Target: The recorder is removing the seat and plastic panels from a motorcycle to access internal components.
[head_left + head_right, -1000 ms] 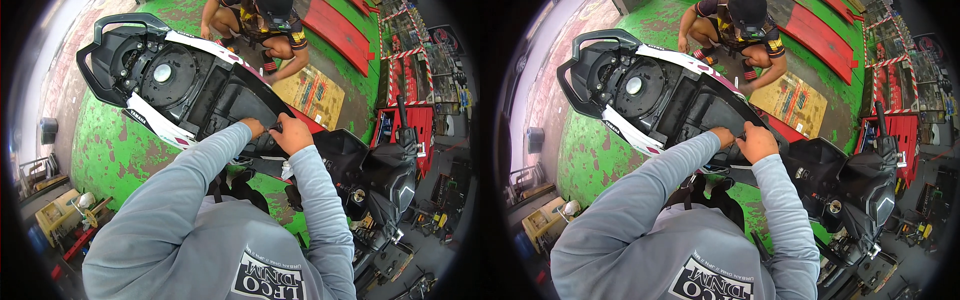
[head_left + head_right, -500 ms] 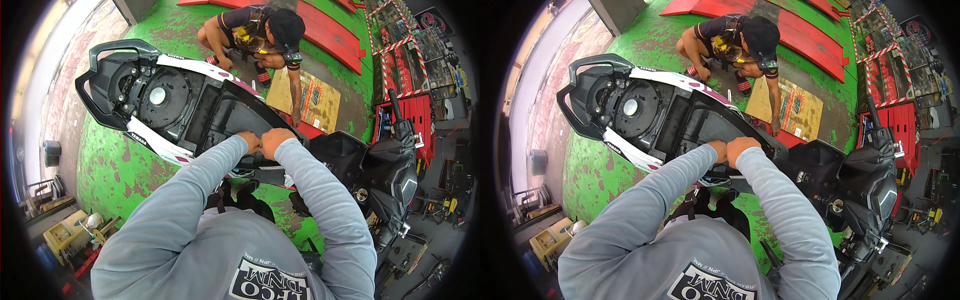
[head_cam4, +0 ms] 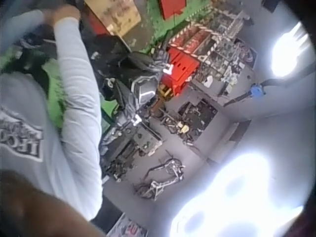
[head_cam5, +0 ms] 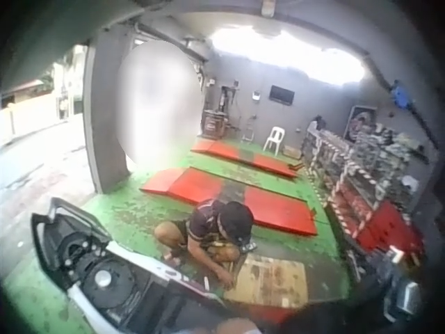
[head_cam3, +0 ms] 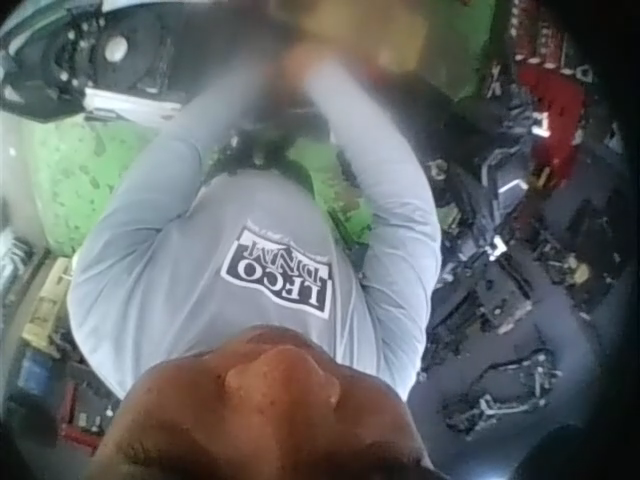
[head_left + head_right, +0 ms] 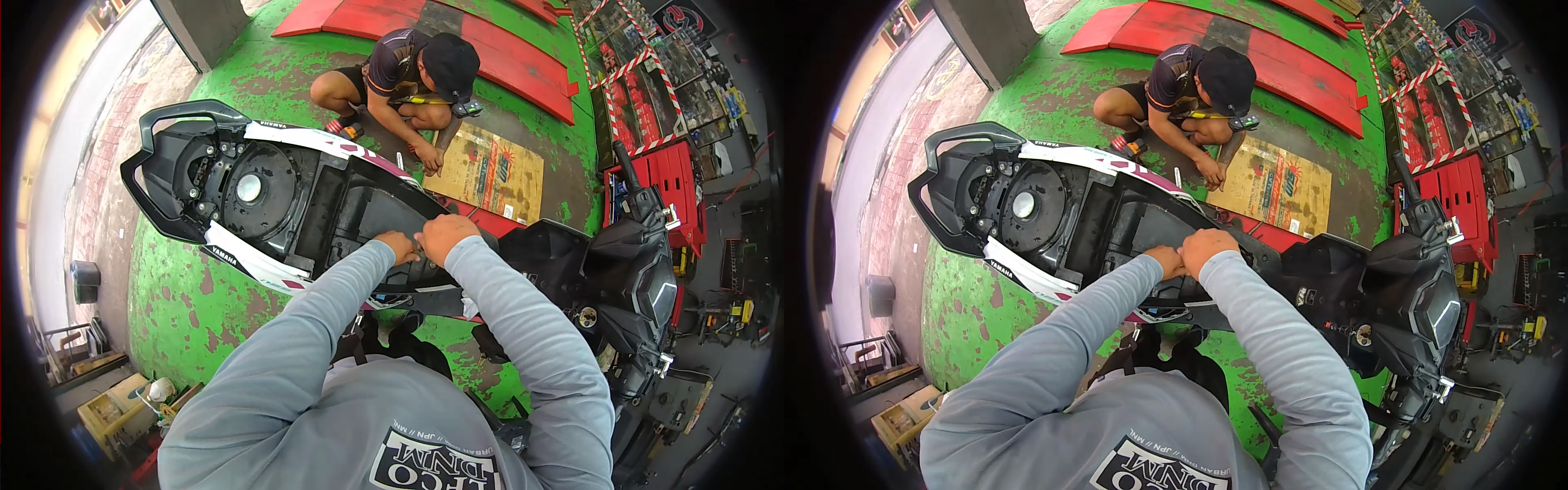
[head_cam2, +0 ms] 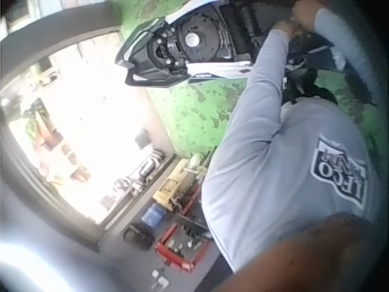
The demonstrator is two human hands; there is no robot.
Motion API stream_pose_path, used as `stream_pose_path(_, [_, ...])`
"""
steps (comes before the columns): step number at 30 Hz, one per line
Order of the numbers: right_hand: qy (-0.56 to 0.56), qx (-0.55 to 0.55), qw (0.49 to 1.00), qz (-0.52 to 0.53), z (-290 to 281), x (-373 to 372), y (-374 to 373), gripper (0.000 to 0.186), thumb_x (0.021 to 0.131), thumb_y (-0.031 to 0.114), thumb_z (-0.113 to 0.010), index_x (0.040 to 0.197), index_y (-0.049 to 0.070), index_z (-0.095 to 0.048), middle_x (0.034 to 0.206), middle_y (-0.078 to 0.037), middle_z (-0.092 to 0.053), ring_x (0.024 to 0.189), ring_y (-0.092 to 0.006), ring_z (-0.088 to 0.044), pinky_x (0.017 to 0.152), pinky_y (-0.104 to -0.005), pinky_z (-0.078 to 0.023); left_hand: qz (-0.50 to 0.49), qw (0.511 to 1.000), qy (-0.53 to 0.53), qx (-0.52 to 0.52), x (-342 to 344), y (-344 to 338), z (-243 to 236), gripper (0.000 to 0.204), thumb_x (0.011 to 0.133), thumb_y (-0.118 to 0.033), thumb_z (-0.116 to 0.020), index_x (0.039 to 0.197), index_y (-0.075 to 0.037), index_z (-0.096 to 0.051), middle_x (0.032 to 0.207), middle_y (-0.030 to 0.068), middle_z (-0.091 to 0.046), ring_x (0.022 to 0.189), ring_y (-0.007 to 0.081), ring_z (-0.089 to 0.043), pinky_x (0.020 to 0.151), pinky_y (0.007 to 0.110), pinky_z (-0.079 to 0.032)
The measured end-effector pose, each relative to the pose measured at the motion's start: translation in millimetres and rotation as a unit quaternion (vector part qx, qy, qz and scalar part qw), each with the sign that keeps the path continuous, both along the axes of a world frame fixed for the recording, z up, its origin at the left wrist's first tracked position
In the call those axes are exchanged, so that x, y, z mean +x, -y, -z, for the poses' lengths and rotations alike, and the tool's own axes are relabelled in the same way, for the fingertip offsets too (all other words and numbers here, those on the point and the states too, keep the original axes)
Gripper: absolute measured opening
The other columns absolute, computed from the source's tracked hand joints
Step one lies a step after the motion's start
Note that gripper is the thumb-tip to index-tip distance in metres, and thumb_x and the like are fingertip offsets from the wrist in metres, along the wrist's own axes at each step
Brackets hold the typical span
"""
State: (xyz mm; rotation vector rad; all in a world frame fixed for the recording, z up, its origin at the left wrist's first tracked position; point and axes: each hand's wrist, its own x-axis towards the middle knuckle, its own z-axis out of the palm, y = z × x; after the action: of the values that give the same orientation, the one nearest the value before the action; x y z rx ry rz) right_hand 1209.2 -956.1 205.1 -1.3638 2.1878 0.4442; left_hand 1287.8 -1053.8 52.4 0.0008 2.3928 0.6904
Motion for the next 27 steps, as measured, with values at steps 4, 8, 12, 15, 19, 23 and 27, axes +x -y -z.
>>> stream_pose_path(4, [-0.017, -0.050, 0.998, -0.046, 0.0, 4.5, -7.1, 0.038, 0.098, 0.039, -0.049, 0.111, 0.005, -0.059, 0.103, -0.020, -0.065, 0.095, -0.0375, -0.066, 0.082, -0.0452, -0.053, 0.011, 0.998, -0.052, 0.027, 9.9, 1.4, 29.2, 0.045, 0.094, -0.045, -0.051, 0.127, -0.016, -0.062, 0.112, 0.0188, -0.068, 0.107, 0.0369, -0.062, 0.098, 0.045, -0.047])
stream_pose_path(8, [0.007, -0.083, 0.996, -0.012, -26.9, 9.9, -2.5, 0.033, 0.094, 0.031, -0.054, 0.115, 0.005, -0.055, 0.104, -0.020, -0.063, 0.094, -0.0373, -0.067, 0.079, -0.0452, -0.054, -0.008, 0.996, -0.079, 0.047, 11.7, 7.1, 52.1, 0.043, 0.094, -0.046, -0.052, 0.127, -0.021, -0.062, 0.114, 0.0157, -0.067, 0.109, 0.0359, -0.062, 0.099, 0.045, -0.047])
stream_pose_path(12, [0.035, -0.027, 0.996, 0.072, 3.2, -3.0, -10.1, 0.045, 0.087, 0.034, -0.064, 0.119, 0.005, -0.050, 0.106, -0.022, -0.061, 0.095, -0.0372, -0.066, 0.079, -0.0463, -0.054, 0.011, 1.000, 0.017, -0.011, -2.8, 2.2, -2.7, 0.040, 0.095, -0.042, -0.052, 0.128, -0.022, -0.061, 0.118, 0.0132, -0.067, 0.110, 0.0355, -0.062, 0.100, 0.045, -0.047])
stream_pose_path(15, [0.014, -0.067, 0.998, -0.012, 1.0, 3.0, -15.3, 0.052, 0.087, 0.045, -0.063, 0.117, 0.003, -0.052, 0.107, -0.022, -0.062, 0.094, -0.0380, -0.066, 0.080, -0.0465, -0.054, -0.010, 0.997, -0.073, 0.035, 8.0, 3.7, 7.6, 0.036, 0.095, -0.041, -0.053, 0.123, -0.022, -0.065, 0.114, 0.0134, -0.068, 0.108, 0.0355, -0.063, 0.100, 0.045, -0.047])
stream_pose_path(19, [0.033, -0.122, 0.991, -0.042, -19.2, 5.9, -14.8, 0.056, 0.089, 0.051, -0.060, 0.114, 0.002, -0.054, 0.107, -0.021, -0.063, 0.091, -0.0383, -0.067, 0.081, -0.0459, -0.053, -0.022, 0.998, -0.049, 0.024, 9.9, 7.0, 22.6, 0.034, 0.094, -0.041, -0.055, 0.117, -0.019, -0.068, 0.111, 0.0138, -0.069, 0.107, 0.0355, -0.064, 0.098, 0.046, -0.048])
stream_pose_path(23, [0.045, -0.058, 0.995, 0.074, -12.3, 4.6, -6.2, 0.050, 0.091, 0.046, -0.057, 0.113, 0.001, -0.055, 0.102, -0.020, -0.065, 0.089, -0.0375, -0.067, 0.081, -0.0460, -0.053, -0.045, 0.998, -0.046, -0.009, 4.5, 9.3, 45.5, 0.030, 0.089, -0.040, -0.063, 0.109, -0.019, -0.071, 0.109, 0.0125, -0.070, 0.104, 0.0341, -0.065, 0.094, 0.045, -0.050])
stream_pose_path(27, [0.009, -0.067, 0.997, 0.034, 11.1, 9.9, -18.9, 0.043, 0.093, 0.040, -0.055, 0.114, 0.002, -0.054, 0.099, -0.019, -0.066, 0.089, -0.0368, -0.068, 0.079, -0.0459, -0.054, 0.001, 0.999, -0.030, 0.022, 2.8, 1.5, 24.4, 0.029, 0.089, -0.038, -0.064, 0.109, -0.019, -0.071, 0.109, 0.0105, -0.070, 0.103, 0.0329, -0.065, 0.094, 0.045, -0.050])
